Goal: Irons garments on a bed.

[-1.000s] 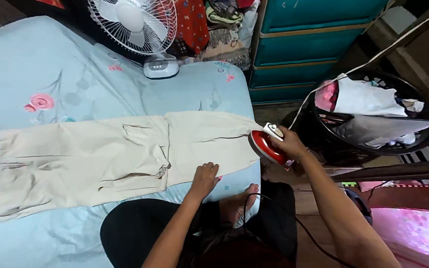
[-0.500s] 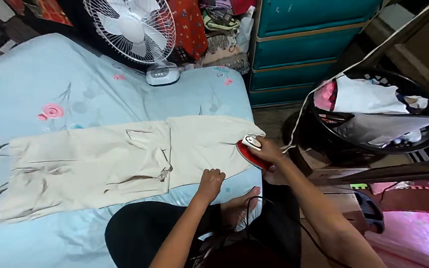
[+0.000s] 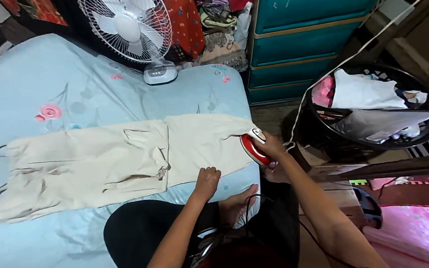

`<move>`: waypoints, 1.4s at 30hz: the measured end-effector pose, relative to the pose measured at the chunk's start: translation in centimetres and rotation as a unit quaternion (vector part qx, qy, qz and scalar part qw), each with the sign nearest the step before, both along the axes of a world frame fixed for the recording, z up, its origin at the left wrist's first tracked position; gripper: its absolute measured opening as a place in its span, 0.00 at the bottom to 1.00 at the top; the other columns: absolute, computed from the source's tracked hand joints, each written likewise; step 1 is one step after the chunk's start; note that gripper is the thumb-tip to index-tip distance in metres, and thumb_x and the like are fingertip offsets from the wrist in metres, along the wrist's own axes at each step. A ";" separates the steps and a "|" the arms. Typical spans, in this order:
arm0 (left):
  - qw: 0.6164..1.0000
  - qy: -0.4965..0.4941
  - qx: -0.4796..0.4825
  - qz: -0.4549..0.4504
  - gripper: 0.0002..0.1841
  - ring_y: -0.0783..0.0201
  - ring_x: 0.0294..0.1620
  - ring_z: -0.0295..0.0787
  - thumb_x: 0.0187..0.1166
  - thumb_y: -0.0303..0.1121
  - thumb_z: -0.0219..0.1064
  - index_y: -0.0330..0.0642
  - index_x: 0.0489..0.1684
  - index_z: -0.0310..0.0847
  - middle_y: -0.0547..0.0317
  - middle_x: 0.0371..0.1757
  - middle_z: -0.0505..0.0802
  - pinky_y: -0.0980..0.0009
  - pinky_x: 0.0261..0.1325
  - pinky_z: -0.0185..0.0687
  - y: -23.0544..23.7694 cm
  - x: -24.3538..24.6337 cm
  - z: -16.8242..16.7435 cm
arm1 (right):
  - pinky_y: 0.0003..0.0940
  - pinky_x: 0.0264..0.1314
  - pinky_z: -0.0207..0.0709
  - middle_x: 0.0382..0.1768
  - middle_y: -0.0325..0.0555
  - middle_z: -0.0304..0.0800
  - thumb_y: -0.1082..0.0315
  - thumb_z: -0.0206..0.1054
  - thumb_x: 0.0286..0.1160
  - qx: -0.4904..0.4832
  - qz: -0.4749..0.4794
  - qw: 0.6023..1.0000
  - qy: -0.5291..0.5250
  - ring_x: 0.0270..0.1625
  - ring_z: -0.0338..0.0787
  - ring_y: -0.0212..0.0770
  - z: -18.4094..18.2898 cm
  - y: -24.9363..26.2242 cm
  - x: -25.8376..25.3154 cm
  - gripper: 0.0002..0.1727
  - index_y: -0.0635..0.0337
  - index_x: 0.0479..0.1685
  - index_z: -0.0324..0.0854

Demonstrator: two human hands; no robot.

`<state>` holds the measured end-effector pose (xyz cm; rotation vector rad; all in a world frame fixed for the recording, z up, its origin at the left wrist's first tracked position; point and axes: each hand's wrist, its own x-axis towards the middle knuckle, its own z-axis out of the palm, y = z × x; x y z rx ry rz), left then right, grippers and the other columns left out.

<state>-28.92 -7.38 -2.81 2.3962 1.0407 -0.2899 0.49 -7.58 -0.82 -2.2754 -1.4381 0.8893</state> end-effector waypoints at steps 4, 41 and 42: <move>1.000 0.002 -0.004 0.001 0.16 0.37 0.68 0.85 0.90 0.30 0.56 0.29 0.60 0.86 0.34 0.62 0.90 0.41 0.73 0.72 0.0 -0.1 0.2 | 0.63 0.65 0.77 0.54 0.66 0.89 0.50 0.66 0.83 0.008 0.052 0.999 0.011 0.60 0.89 0.62 0.5 0.4 -1.0 0.28 0.68 0.65 0.78; 0.992 -0.002 0.113 0.054 0.14 0.34 0.69 0.84 0.88 0.26 0.56 0.32 0.62 0.85 0.34 0.67 0.87 0.36 0.67 0.78 22.5 9.0 -1.2 | 0.62 0.62 0.80 0.53 0.65 0.91 0.46 0.64 0.81 -0.050 0.100 0.993 -0.040 0.59 0.91 0.63 2.1 2.5 -6.9 0.32 0.68 0.68 0.77; 0.993 -0.011 0.106 0.056 0.15 0.34 0.69 0.84 0.88 0.27 0.57 0.33 0.64 0.85 0.34 0.67 0.87 0.35 0.67 0.78 22.8 8.8 -0.7 | 0.62 0.62 0.80 0.53 0.65 0.91 0.47 0.64 0.81 -0.049 0.095 0.993 -0.041 0.59 0.91 0.63 2.2 2.6 -7.1 0.32 0.68 0.68 0.77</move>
